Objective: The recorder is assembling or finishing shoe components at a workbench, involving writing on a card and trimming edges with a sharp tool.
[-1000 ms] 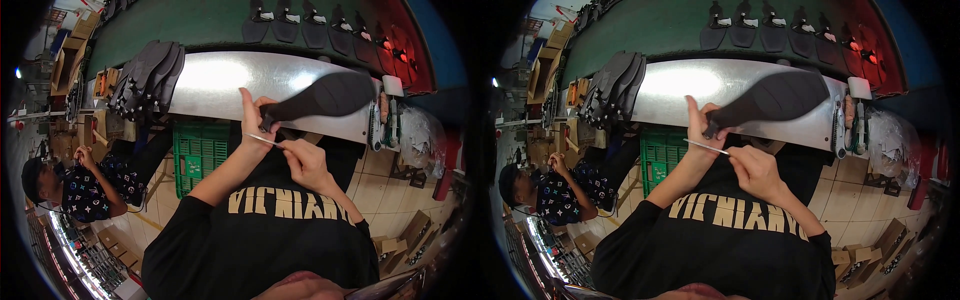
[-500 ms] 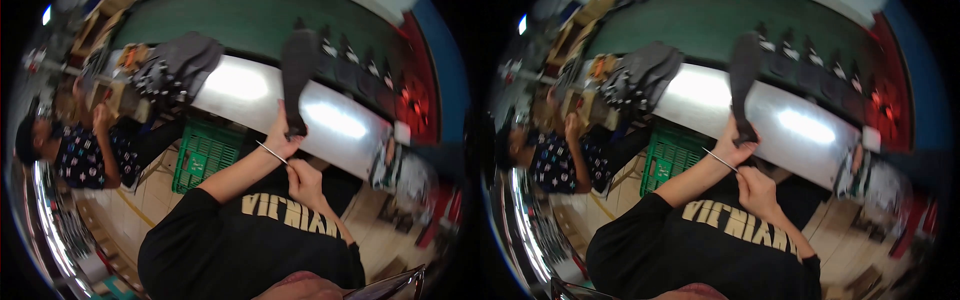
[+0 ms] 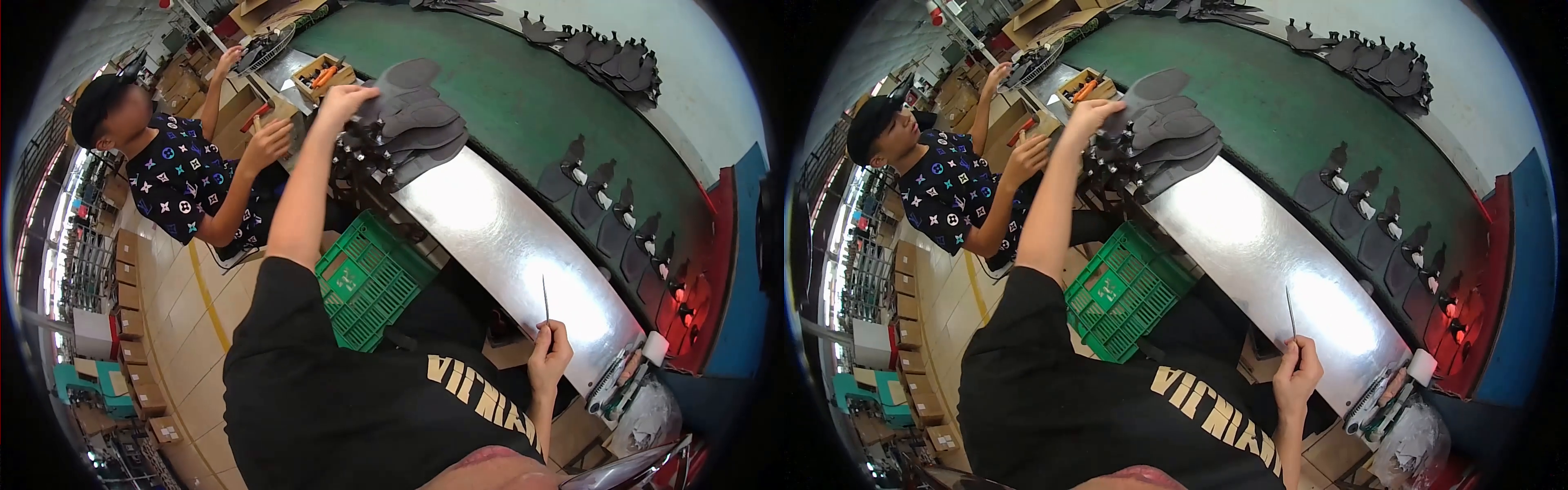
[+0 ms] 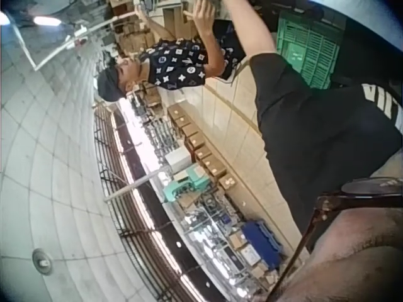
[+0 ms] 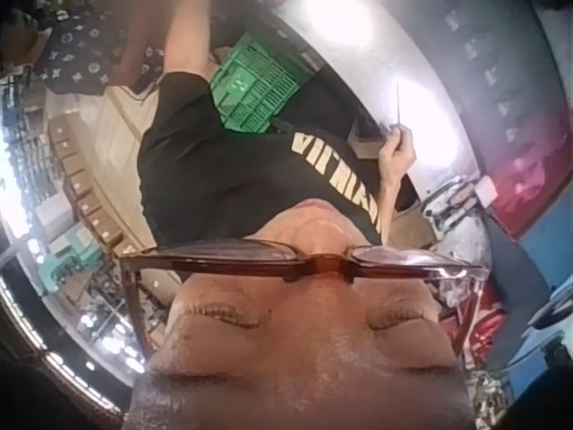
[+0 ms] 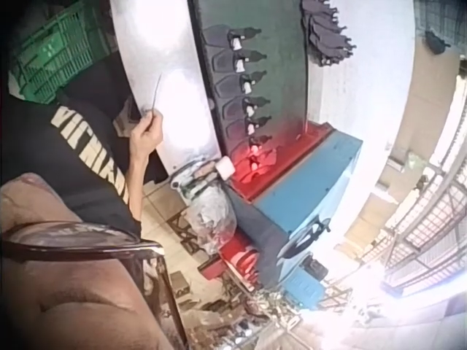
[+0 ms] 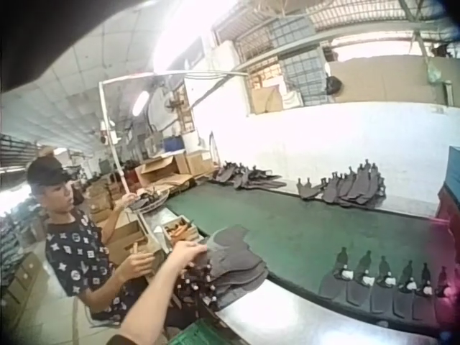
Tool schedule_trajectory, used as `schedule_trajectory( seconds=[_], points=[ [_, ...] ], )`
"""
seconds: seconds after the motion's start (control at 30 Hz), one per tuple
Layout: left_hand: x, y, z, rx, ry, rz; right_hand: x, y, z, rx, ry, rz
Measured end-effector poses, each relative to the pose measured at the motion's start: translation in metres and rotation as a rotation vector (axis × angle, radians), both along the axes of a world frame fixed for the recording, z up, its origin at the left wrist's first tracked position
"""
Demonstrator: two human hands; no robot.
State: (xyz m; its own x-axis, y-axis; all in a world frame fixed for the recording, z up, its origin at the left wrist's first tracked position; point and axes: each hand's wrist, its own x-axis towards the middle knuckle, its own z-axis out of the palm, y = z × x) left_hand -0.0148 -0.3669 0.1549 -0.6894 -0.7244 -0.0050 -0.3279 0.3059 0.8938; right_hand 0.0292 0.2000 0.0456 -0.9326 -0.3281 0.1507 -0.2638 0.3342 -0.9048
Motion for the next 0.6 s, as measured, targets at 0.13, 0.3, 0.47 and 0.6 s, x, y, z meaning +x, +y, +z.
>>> schedule_trajectory(
  seconds=[0.13, 0.3, 0.47, 0.6],
  points=[
    [-0.013, -0.032, -0.005, -0.537, -0.173, 0.105, -0.008, 0.017, -0.001, 0.027, 0.009, -0.112],
    [-0.057, 0.117, -0.025, -0.848, 0.326, -0.122, -0.033, 0.05, 0.001, 0.139, 0.199, -0.32],
    [-0.149, 0.24, -0.098, -0.542, 0.17, -0.556, -0.037, 0.094, -0.003, 0.388, 0.235, -0.484],
    [-0.224, 0.295, -0.152, -0.514, 0.032, -0.595, -0.036, 0.12, -0.014, 0.545, 0.291, -0.565]
  ],
)
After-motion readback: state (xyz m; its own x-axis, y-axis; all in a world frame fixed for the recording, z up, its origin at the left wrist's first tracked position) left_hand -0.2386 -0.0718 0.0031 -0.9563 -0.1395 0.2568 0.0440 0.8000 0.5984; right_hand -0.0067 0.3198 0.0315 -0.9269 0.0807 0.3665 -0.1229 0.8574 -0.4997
